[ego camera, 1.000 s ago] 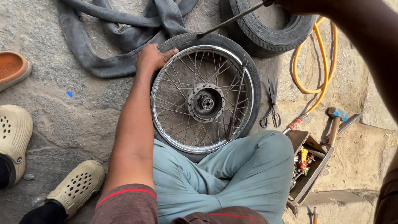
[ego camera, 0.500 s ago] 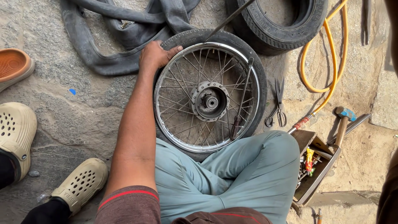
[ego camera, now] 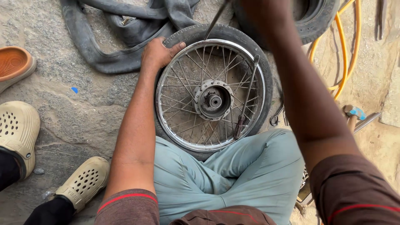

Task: The recorder is using various tools to disassemble and cut a rubber inner tube from a bicycle wheel rim.

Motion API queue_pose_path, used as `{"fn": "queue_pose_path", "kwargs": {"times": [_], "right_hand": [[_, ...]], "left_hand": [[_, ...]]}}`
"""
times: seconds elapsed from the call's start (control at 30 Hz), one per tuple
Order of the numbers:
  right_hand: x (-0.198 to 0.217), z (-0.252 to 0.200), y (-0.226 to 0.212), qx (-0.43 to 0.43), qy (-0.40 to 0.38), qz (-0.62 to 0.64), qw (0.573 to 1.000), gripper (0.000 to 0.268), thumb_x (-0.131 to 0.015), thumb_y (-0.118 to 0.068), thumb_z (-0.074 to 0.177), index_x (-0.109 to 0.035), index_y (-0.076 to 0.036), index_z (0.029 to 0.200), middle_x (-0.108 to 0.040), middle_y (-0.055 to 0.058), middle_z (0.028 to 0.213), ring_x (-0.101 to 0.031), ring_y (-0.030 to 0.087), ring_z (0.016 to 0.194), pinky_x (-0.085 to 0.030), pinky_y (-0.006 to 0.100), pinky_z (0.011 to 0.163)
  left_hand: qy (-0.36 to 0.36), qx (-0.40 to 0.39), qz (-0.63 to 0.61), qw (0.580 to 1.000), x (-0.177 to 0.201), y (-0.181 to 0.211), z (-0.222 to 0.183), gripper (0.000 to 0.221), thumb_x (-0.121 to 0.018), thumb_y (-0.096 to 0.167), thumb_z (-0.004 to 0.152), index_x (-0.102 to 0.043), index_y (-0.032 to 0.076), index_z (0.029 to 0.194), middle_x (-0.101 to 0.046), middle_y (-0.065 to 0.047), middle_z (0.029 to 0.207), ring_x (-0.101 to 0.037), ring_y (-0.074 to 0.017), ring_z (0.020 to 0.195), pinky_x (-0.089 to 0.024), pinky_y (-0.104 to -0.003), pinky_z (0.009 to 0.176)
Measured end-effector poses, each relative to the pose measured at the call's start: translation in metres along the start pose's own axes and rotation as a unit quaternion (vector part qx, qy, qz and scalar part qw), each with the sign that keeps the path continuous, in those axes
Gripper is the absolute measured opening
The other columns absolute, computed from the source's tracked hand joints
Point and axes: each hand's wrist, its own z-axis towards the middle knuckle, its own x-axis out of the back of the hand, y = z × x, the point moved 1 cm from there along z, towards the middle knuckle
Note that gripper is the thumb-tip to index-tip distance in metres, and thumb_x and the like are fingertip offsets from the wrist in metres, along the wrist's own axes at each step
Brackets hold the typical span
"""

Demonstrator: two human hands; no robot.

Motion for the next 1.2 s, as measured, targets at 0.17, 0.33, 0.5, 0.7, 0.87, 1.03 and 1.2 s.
{"fn": "queue_pose_path", "kwargs": {"times": [0.17, 0.33, 0.5, 0.7, 0.87, 1.03, 1.2], "right_hand": [[0.007, -0.143, -0.061, -0.008, 0.071, 0.017, 0.997, 0.008, -0.062, 0.000, 0.105, -0.060, -0.003, 0.098, -0.076, 0.014, 0.096, -0.059, 0.008, 0.061, -0.046, 0.025, 0.052], [-0.024, -0.284, -0.090, -0.050, 0.055, 0.006, 0.997, 0.016, -0.070, 0.000, 0.098, -0.054, -0.001, 0.102, -0.068, 0.023, 0.123, -0.073, 0.032, 0.096, -0.060, 0.036, 0.077], [-0.015, -0.282, -0.104, -0.162, -0.171, 0.124, 0.964, 0.024, -0.071, 0.005, 0.085, -0.062, -0.001, 0.106, -0.065, 0.023, 0.136, -0.073, 0.032, 0.088, -0.058, 0.037, 0.079], [0.037, -0.304, -0.009, -0.470, -0.205, -0.091, 0.854, 0.040, -0.070, -0.023, 0.089, -0.057, -0.004, 0.122, -0.075, 0.020, 0.107, -0.073, 0.035, 0.097, -0.057, 0.044, 0.085], [0.000, -0.376, 0.073, -0.497, -0.398, -0.169, 0.753, 0.056, -0.079, -0.041, 0.086, -0.057, -0.001, 0.118, -0.070, 0.025, 0.109, -0.067, 0.043, 0.106, -0.053, 0.050, 0.092], [0.053, -0.339, 0.100, -0.529, -0.244, -0.045, 0.812, 0.034, -0.067, -0.023, 0.091, -0.068, -0.006, 0.121, -0.074, 0.018, 0.104, -0.069, 0.028, 0.091, -0.056, 0.041, 0.082], [0.174, -0.191, 0.069, -0.351, -0.337, -0.307, 0.818, 0.040, -0.066, -0.049, 0.099, -0.073, -0.019, 0.124, -0.076, 0.006, 0.087, -0.063, 0.015, 0.061, -0.049, 0.033, 0.056]], "left_hand": [[0.114, -0.104, -0.007, 0.988, -0.027, -0.014, -0.001, 0.091, -0.072, 0.081, 0.074, -0.068, 0.007, 0.126, -0.068, -0.018, 0.123, -0.060, -0.0365, 0.119, -0.046, -0.051, 0.099], [0.239, -0.095, -0.012, 0.966, -0.075, 0.042, -0.039, 0.048, -0.060, 0.052, 0.103, -0.069, 0.008, 0.119, -0.067, -0.012, 0.127, -0.058, -0.0309, 0.128, -0.044, -0.051, 0.112], [0.029, 0.055, -0.098, 0.993, -0.108, 0.085, -0.099, 0.088, -0.075, 0.024, 0.079, -0.029, -0.004, 0.149, -0.068, -0.023, 0.121, -0.066, -0.0390, 0.114, -0.043, -0.058, 0.102], [0.098, -0.005, -0.082, 0.992, -0.146, 0.059, -0.071, 0.063, -0.068, 0.009, 0.076, -0.047, -0.003, 0.135, -0.067, -0.030, 0.115, -0.066, -0.0446, 0.107, -0.052, -0.050, 0.095], [0.089, -0.030, -0.159, 0.983, -0.163, 0.047, -0.058, 0.060, -0.063, 0.008, 0.080, -0.048, -0.004, 0.137, -0.068, -0.032, 0.115, -0.067, -0.0454, 0.109, -0.053, -0.049, 0.097], [0.055, -0.002, -0.238, 0.970, -0.165, 0.038, -0.023, 0.069, -0.064, 0.010, 0.075, -0.045, -0.001, 0.140, -0.064, -0.032, 0.121, -0.064, -0.0437, 0.113, -0.050, -0.048, 0.098], [-0.173, 0.085, -0.404, 0.894, -0.124, 0.053, -0.047, 0.065, -0.071, 0.025, 0.072, -0.052, -0.006, 0.126, -0.066, -0.025, 0.112, -0.066, -0.0346, 0.102, -0.055, -0.051, 0.087]]}}
